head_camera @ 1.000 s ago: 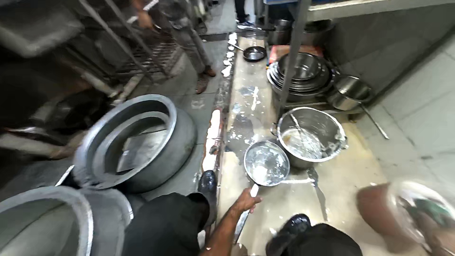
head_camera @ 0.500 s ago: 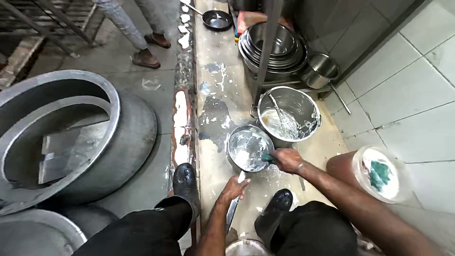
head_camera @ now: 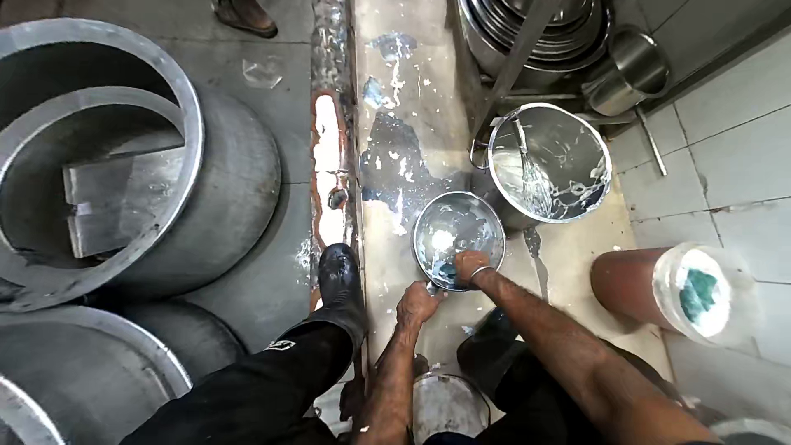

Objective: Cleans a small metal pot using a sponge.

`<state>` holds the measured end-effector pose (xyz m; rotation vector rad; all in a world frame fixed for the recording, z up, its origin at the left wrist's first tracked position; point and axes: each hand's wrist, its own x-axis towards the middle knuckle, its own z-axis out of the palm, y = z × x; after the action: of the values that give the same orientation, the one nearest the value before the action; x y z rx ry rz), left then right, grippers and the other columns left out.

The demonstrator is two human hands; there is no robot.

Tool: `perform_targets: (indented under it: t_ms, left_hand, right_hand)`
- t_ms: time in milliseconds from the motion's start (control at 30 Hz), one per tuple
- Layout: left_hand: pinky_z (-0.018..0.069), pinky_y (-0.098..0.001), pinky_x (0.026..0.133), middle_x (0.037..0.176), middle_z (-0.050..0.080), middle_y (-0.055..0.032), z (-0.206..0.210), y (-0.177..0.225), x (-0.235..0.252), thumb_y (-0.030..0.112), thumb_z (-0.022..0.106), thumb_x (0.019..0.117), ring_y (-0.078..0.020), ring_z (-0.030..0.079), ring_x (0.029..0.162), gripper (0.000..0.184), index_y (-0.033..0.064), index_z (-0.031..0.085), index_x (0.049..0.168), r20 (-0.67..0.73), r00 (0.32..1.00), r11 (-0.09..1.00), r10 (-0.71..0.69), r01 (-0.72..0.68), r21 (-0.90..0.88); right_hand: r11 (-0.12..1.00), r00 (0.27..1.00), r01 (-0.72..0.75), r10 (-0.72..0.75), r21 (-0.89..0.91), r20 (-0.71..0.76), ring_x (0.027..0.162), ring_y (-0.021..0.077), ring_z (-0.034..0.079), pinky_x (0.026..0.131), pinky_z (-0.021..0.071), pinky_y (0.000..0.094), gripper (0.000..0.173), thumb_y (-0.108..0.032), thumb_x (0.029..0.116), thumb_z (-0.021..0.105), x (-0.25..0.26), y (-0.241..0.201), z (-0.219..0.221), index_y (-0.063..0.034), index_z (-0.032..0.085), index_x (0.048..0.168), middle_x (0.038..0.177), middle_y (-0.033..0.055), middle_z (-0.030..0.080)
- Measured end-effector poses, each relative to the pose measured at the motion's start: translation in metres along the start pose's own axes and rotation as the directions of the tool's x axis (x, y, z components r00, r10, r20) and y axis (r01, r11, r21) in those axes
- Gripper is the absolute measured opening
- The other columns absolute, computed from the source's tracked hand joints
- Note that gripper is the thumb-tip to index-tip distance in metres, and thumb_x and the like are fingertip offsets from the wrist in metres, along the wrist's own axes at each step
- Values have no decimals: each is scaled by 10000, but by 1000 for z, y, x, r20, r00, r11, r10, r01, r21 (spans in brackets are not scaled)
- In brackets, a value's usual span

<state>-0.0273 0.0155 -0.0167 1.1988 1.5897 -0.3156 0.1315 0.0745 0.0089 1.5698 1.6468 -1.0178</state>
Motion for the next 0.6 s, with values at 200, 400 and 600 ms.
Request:
perform_targets:
  t_ms: [200, 400, 600]
  left_hand:
    - [550, -592, 905, 1054, 730, -162, 23, -21, 12, 477, 718, 925, -334, 704, 1028, 435, 64, 731, 1058, 27, 999, 999, 29, -30, 18]
    - [524, -599, 973, 1137, 717, -183, 20, -28, 17, 437, 744, 913, -348, 684, 1103, 453, 46, 718, 1141, 26, 999, 1000, 24, -23, -6]
    - [536, -578, 952, 1091, 727, -154, 22, -21, 19, 459, 741, 913, -321, 693, 1065, 430, 72, 732, 1101, 91, 994, 998, 59, -60, 7]
  right_hand:
    - [411, 968, 236, -23, 881, -249, 951, 273, 701, 896, 560, 504, 204, -184, 986, 699, 12, -41, 19, -36, 750, 1116, 1041, 168, 733]
    - [979, 989, 145, -144, 144, -21, 1176, 437, 645, 937, 516, 656, 290, -167, 963, 663, 0, -2, 17, -17, 686, 1210, 1255, 244, 672]
    - [995, 971, -96, 91, -11, -223, 1312, 483, 532, 908, 537, 647, 258, -64, 953, 645, 30, 31, 26, 16, 701, 1191, 1482, 266, 505]
